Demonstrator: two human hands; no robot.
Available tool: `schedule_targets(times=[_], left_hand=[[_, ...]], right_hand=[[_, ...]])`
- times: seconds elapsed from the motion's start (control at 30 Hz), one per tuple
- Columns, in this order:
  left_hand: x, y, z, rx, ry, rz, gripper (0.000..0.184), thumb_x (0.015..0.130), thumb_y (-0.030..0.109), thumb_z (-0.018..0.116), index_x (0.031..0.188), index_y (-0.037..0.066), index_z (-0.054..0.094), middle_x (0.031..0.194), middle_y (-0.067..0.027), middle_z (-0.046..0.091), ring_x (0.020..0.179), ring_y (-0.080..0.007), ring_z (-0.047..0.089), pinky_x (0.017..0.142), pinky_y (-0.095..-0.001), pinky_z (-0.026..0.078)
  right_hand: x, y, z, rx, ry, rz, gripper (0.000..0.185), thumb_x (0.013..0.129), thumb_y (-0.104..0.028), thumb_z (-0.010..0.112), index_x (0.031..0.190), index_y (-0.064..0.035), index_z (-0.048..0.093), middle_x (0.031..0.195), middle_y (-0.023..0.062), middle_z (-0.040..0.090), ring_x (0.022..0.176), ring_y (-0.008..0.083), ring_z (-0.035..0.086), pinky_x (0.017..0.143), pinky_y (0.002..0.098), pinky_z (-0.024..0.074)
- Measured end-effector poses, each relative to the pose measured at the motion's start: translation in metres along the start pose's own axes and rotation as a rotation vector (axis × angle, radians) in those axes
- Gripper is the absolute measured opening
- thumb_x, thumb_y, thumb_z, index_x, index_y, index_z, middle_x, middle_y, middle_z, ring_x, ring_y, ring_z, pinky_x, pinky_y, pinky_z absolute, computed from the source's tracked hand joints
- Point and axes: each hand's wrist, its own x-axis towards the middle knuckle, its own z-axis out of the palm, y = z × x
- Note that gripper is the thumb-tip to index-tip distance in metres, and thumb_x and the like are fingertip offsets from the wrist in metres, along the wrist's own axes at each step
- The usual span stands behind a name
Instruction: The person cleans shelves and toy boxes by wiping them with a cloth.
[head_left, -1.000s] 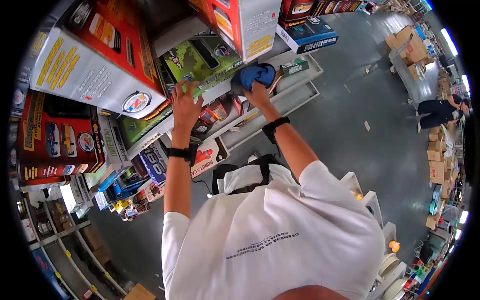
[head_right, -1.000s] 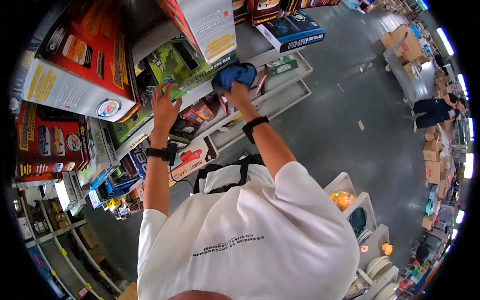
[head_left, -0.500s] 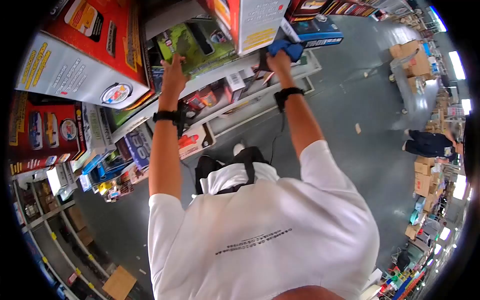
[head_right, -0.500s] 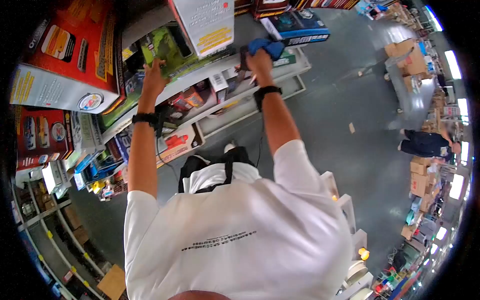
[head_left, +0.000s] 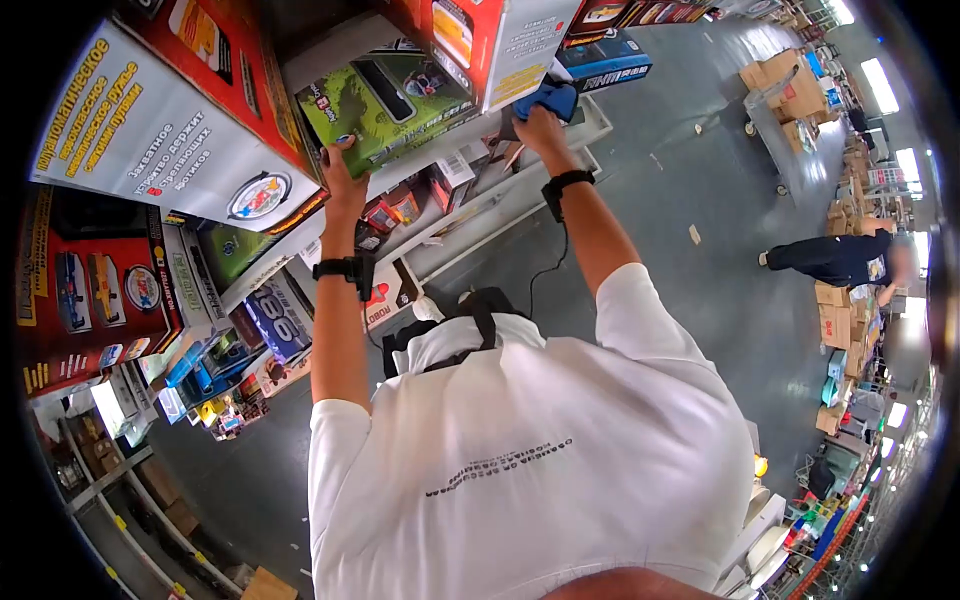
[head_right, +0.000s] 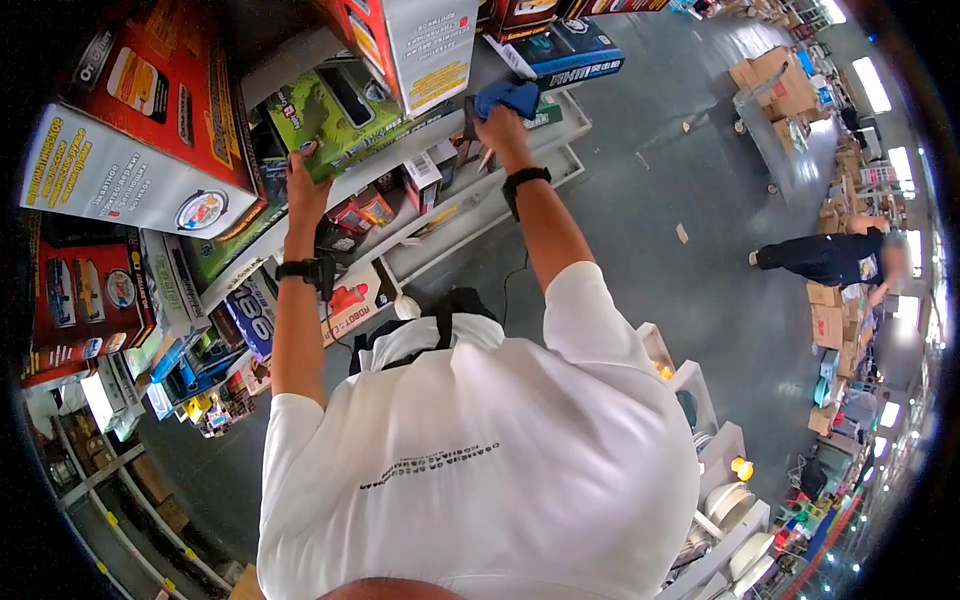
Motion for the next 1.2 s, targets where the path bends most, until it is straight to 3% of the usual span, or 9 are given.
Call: schedule_targets(times=[0.23,0.47,0.67,0.83,0.9,0.97,1.07,1.13,1.2], left_hand=[[0.001,0.012,-0.001,0.069,0.030,-0.050,0.062,0.068,-0.009,0.076,0.122,0.006,0.049,0.120,-0.0189,0.054,0.113,-0.0417,0.050,0.098,-0.0456,0.042],[-0.006,0.023,0.000,0.132,0.028,-0.123,0.061,0.074,-0.006,0.074,0.128,0.007,0.049,0.123,-0.0189,0.058,0.114,-0.0407,0.054,0.095,-0.0461,0.045],[-0.012,0.032,0.011,0.005,0.138,-0.166,0.063,0.073,-0.008,0.073,0.130,0.006,0.048,0.120,-0.0205,0.061,0.110,-0.0361,0.062,0.090,-0.0406,0.049],[-0.022,-0.006,0.030,0.454,0.210,-0.210,0.067,0.075,0.003,0.074,0.135,0.004,0.043,0.123,-0.0216,0.058,0.110,-0.0437,0.054,0.097,-0.0492,0.041],[-0.022,0.007,0.042,0.597,0.212,-0.154,0.070,0.077,0.007,0.075,0.138,0.004,0.041,0.126,-0.0235,0.056,0.116,-0.0460,0.049,0.101,-0.0525,0.037],[-0.012,0.063,0.065,0.880,0.396,-0.169,0.060,0.076,0.008,0.074,0.127,-0.009,0.047,0.127,-0.0285,0.054,0.121,-0.0479,0.048,0.106,-0.0561,0.033],[-0.009,0.103,0.121,0.728,0.591,-0.093,0.057,0.075,0.008,0.073,0.124,-0.008,0.048,0.142,-0.0309,0.039,0.131,-0.0488,0.037,0.109,-0.0591,0.026],[-0.016,0.121,0.160,0.490,0.444,-0.120,0.056,0.076,0.007,0.071,0.126,-0.005,0.048,0.150,-0.0318,0.027,0.136,-0.0483,0.032,0.111,-0.0561,0.028],[-0.019,0.165,0.188,0.278,0.244,-0.132,0.054,0.078,0.004,0.068,0.127,-0.001,0.048,0.149,-0.0315,0.030,0.137,-0.0489,0.032,0.110,-0.0519,0.033]], right_hand=[[-0.041,-0.015,-0.002,-0.050,-0.036,-0.176,0.043,0.084,-0.044,0.067,0.094,-0.0026,0.069,0.098,0.0241,0.069,0.095,0.0442,0.065,0.085,0.0527,0.0524],[0.017,0.077,-0.037,-0.162,-0.094,-0.102,0.043,0.083,-0.041,0.067,0.103,-0.0021,0.069,0.104,0.0259,0.068,0.098,0.0441,0.065,0.086,0.0516,0.0527],[0.013,0.103,-0.018,-0.075,-0.094,-0.370,0.037,0.082,-0.037,0.069,0.094,-0.0016,0.067,0.099,0.0248,0.068,0.092,0.0428,0.065,0.081,0.0534,0.0519],[0.029,0.119,-0.040,0.020,-0.018,-0.572,0.033,0.078,-0.035,0.072,0.083,-0.0025,0.069,0.100,0.0214,0.068,0.090,0.0401,0.064,0.080,0.0526,0.0499],[0.040,0.137,-0.066,0.116,0.258,-0.569,0.030,0.077,-0.033,0.074,0.084,-0.0045,0.070,0.095,0.0180,0.067,0.092,0.0392,0.062,0.085,0.0530,0.0461],[0.058,0.150,-0.105,0.170,0.321,-0.553,0.030,0.076,-0.033,0.074,0.085,-0.0051,0.070,0.095,0.0172,0.066,0.093,0.0388,0.061,0.086,0.0539,0.0442],[0.087,0.176,-0.127,0.112,0.469,-0.542,0.030,0.076,-0.033,0.075,0.089,-0.0069,0.071,0.099,0.0168,0.065,0.095,0.0381,0.060,0.088,0.0557,0.0417],[0.086,0.172,-0.124,0.001,0.543,-0.538,0.030,0.076,-0.034,0.075,0.090,-0.0081,0.071,0.103,0.0172,0.065,0.097,0.0378,0.060,0.088,0.0565,0.0411],[0.081,0.154,-0.113,-0.203,0.132,-0.463,0.031,0.079,-0.034,0.073,0.093,-0.0079,0.070,0.112,0.0169,0.065,0.105,0.0373,0.060,0.096,0.0529,0.0411]])
